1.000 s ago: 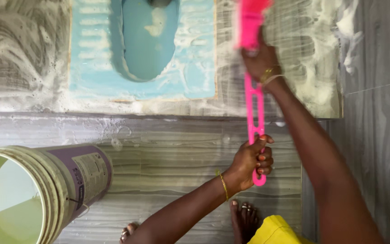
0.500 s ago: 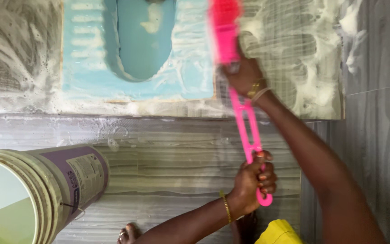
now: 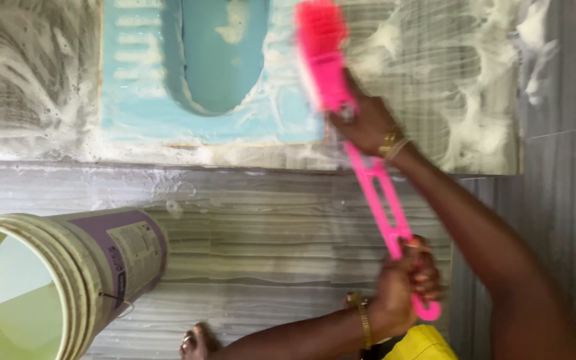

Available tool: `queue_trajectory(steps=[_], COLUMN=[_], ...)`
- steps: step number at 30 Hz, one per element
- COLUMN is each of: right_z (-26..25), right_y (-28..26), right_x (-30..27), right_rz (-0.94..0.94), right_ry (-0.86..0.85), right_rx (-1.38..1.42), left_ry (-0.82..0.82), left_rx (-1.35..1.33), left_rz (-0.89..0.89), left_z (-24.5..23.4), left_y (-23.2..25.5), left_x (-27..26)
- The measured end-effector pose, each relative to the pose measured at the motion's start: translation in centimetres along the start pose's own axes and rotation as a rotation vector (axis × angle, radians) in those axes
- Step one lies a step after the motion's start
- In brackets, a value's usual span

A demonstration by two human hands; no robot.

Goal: The person scrubs the floor around an squat toilet using a long-handled brush and soapy water.

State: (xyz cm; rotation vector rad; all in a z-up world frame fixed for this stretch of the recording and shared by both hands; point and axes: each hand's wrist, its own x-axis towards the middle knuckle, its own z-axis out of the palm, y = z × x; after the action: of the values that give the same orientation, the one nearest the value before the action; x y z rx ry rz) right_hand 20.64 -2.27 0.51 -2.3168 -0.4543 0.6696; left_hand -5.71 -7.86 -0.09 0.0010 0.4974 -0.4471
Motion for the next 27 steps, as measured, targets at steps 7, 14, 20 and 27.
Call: queue_trajectory(steps=[7,14,20,27], right_z=[2.1,-2.5,0.8,-0.8], right_y=[-1.4,-2.7,-5.5,-0.7], right_x=[2.8,-0.6,2.3,0.6], right_rz=[-0.434,0.101,-0.033,0.082], right_ry=[0.057,-0.019,-0.063,0.109], right_rx=[-0.081,-0.163,-0.259,-0.096], left_ry=[0.081,-0.277,-0.25,-0.26], left_rx=[0.078,-0.023,-0.103,0.014], left_rz=[0.005,-0.119,0.008,-0.2], left_z=[2.4,2.0,2.5,0.4], left_y=[0.5,1.8,2.9,4.5], left_x=[1.7,-0.4,0.7,-2.6])
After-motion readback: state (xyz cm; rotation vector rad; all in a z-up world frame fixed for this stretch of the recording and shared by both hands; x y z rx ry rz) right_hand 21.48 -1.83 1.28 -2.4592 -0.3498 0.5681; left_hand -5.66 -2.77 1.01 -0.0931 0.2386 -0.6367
